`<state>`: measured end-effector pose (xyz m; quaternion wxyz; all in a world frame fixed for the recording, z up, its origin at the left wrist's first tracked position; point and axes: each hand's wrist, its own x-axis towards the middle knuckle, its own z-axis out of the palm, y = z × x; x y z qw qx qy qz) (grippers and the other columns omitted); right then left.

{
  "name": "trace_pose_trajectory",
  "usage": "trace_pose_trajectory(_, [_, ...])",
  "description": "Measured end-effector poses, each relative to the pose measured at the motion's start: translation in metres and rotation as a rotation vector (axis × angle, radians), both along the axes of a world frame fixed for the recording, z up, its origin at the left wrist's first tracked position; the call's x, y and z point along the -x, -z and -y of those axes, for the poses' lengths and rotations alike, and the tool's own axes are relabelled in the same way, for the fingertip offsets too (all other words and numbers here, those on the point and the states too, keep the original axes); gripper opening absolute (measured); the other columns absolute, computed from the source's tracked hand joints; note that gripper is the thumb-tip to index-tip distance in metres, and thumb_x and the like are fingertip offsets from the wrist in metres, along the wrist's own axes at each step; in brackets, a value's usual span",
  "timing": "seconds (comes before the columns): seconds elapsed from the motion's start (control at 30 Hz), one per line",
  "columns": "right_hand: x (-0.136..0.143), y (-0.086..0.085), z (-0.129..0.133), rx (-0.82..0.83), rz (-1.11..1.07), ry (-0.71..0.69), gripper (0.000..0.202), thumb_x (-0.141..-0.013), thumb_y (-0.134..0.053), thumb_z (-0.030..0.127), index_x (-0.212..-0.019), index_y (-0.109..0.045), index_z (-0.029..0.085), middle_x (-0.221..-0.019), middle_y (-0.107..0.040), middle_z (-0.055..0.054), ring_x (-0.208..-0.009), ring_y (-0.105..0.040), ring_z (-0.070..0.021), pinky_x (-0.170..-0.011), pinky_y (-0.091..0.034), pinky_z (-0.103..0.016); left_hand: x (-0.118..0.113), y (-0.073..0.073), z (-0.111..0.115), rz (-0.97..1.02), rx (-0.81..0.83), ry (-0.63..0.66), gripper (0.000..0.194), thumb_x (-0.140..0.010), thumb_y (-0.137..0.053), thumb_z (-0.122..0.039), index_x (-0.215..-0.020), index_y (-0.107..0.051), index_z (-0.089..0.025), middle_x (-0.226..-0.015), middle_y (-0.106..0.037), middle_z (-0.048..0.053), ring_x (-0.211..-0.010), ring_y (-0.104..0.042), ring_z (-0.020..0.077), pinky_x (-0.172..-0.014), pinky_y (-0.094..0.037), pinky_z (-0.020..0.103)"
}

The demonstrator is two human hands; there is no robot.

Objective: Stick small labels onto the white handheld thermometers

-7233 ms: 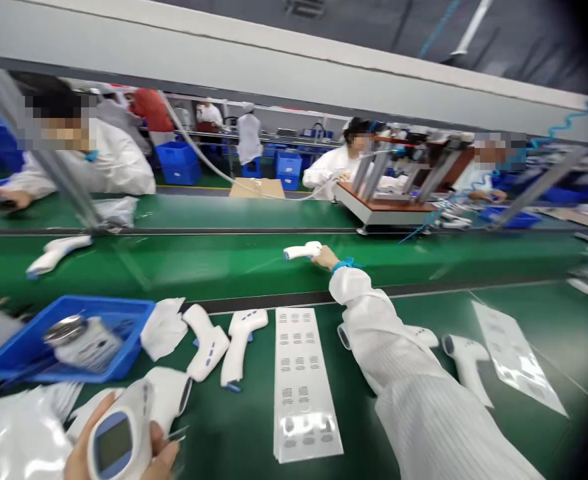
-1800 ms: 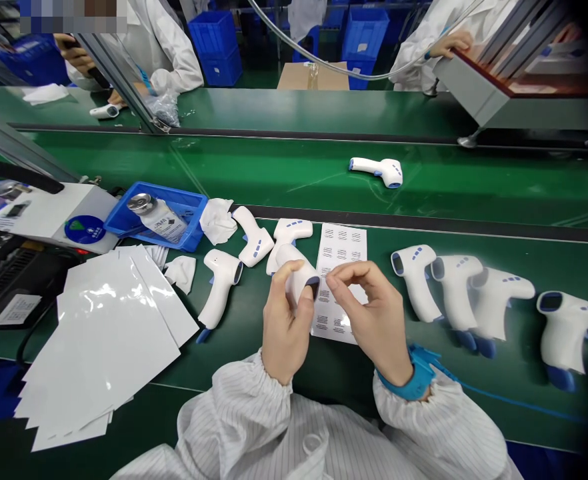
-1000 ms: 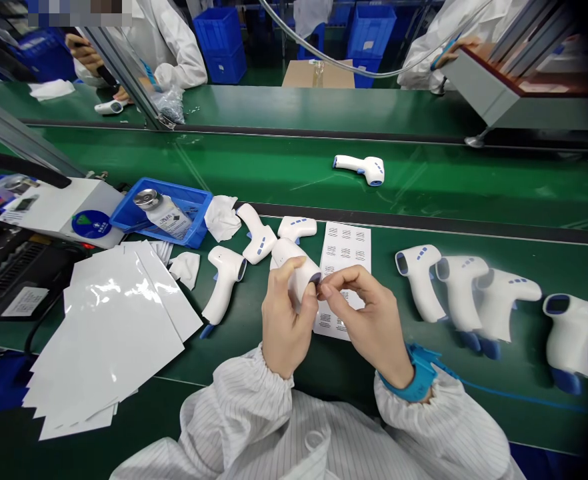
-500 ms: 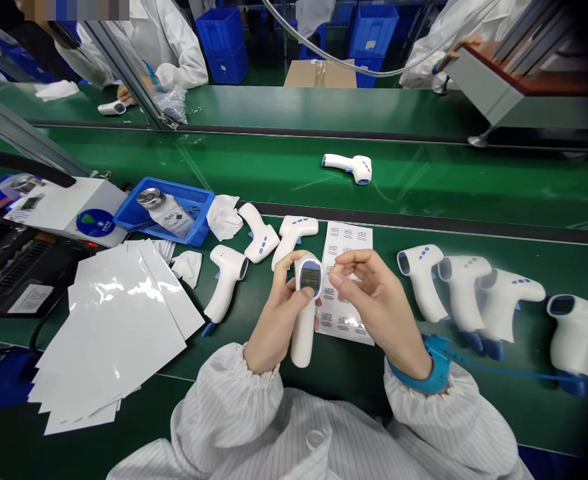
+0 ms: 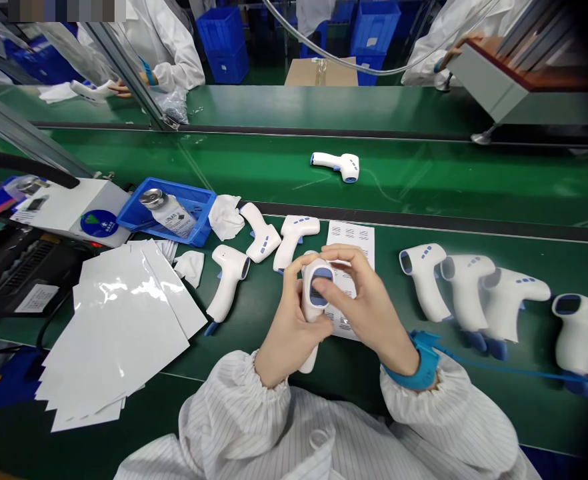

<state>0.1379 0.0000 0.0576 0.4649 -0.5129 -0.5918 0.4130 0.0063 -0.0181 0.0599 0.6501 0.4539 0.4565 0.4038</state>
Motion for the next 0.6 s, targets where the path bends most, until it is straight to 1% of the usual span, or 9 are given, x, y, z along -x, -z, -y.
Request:
trace_pose_trajectory(0.07, [0.001,0.002,0.004,0.165,-0.036,-0.099,0.047,-0.079,-0.067,0.026,-0.122,-0.048,0.028,-0.128,-0.054,-0.006,-0.118,-0.054,-0.0221,-0.099,-0.047,-0.042,0.001,0.003,-0.001,0.027,-0.024,-0.033,0.074,-0.068,-0.058,-0.001,-0.131,-0.035,-0.033,-0.099,-0.052,0.001,-0.072,-0.056,0.0118,-0.059,-0.051,0.025])
trace_pose_trajectory(0.1, [0.002,0.003,0.006,0.244,-0.070,-0.166,0.053,-0.080,-0.067,0.028,-0.128,-0.044,0.028,-0.129,-0.054,-0.007,-0.118,-0.055,-0.0218,-0.097,-0.048,-0.041,0.001,0.005,-0.002,0.050,-0.036,-0.038,0.079,-0.068,-0.060,-0.002,-0.134,-0.032,-0.034,-0.100,-0.052,0.001,-0.076,-0.057,0.0123,-0.065,-0.052,0.026])
trace_pose_trajectory(0.2, [0.002,0.007,0.010,0.373,-0.169,-0.378,0.042,-0.088,-0.056,0.030,-0.129,-0.045,0.028,-0.120,-0.062,-0.006,-0.109,-0.061,-0.0198,-0.088,-0.054,-0.038,0.001,0.012,-0.004,0.139,-0.058,0.009,0.093,-0.068,-0.060,-0.002,-0.143,-0.017,-0.037,-0.097,-0.054,0.000,-0.078,-0.060,0.0136,-0.072,-0.054,0.031])
trace_pose_trajectory(0.27, [-0.003,0.013,0.006,0.382,-0.116,-0.413,0.034,-0.089,-0.051,0.027,-0.123,-0.049,0.026,-0.110,-0.067,-0.005,-0.101,-0.065,-0.0193,-0.081,-0.057,-0.034,0.002,0.018,-0.006,0.157,-0.085,0.089,0.101,-0.070,-0.057,-0.003,-0.147,-0.002,-0.037,-0.106,-0.056,0.003,-0.088,-0.062,0.0179,-0.078,-0.054,0.037])
trace_pose_trajectory(0.3, [-0.009,0.017,0.000,0.384,-0.028,-0.374,0.034,-0.087,-0.052,0.025,-0.121,-0.050,0.025,-0.104,-0.068,-0.004,-0.092,-0.067,-0.0195,-0.075,-0.057,-0.033,0.003,0.020,-0.007,0.111,-0.113,0.116,0.104,-0.072,-0.057,-0.004,-0.148,0.005,-0.037,-0.117,-0.054,0.007,-0.100,-0.061,0.0215,-0.086,-0.053,0.042])
trace_pose_trajectory(0.37, [-0.028,0.026,-0.023,0.383,0.199,-0.232,0.037,-0.083,-0.056,0.022,-0.119,-0.050,0.022,-0.091,-0.070,-0.004,-0.071,-0.067,-0.0194,-0.061,-0.055,-0.031,0.005,0.027,-0.009,-0.087,-0.191,0.120,0.104,-0.075,-0.058,-0.009,-0.149,0.012,-0.033,-0.140,-0.040,0.013,-0.128,-0.044,0.0287,-0.105,-0.039,0.053])
trace_pose_trajectory(0.43, [-0.055,0.033,-0.059,0.341,0.377,-0.069,0.040,-0.080,-0.059,0.021,-0.119,-0.050,0.018,-0.087,-0.068,-0.007,-0.062,-0.063,-0.0204,-0.057,-0.050,-0.033,0.007,0.033,-0.010,-0.300,-0.289,0.129,0.097,-0.080,-0.059,-0.015,-0.151,0.005,-0.029,-0.151,-0.026,0.014,-0.142,-0.023,0.0314,-0.114,-0.024,0.057])
trace_pose_trajectory(0.53, [-0.095,0.034,-0.124,0.210,0.612,0.258,0.033,-0.075,-0.065,0.018,-0.106,-0.056,0.014,-0.091,-0.066,-0.014,-0.082,-0.063,-0.0280,-0.068,-0.046,-0.038,0.004,0.045,-0.008,-0.443,-0.446,0.326,0.083,-0.084,-0.058,-0.024,-0.152,-0.011,-0.028,-0.156,-0.021,0.012,-0.145,-0.014,0.0327,-0.115,-0.022,0.058])
trace_pose_trajectory(0.6, [-0.108,0.029,-0.162,0.115,0.661,0.365,0.024,-0.079,-0.064,0.017,-0.102,-0.058,0.011,-0.104,-0.062,-0.020,-0.099,-0.058,-0.0302,-0.076,-0.045,-0.039,-0.004,0.057,-0.003,-0.547,-0.544,0.473,0.079,-0.083,-0.060,-0.028,-0.151,-0.020,-0.027,-0.158,-0.019,0.011,-0.145,-0.011,0.0341,-0.115,-0.020,0.059])
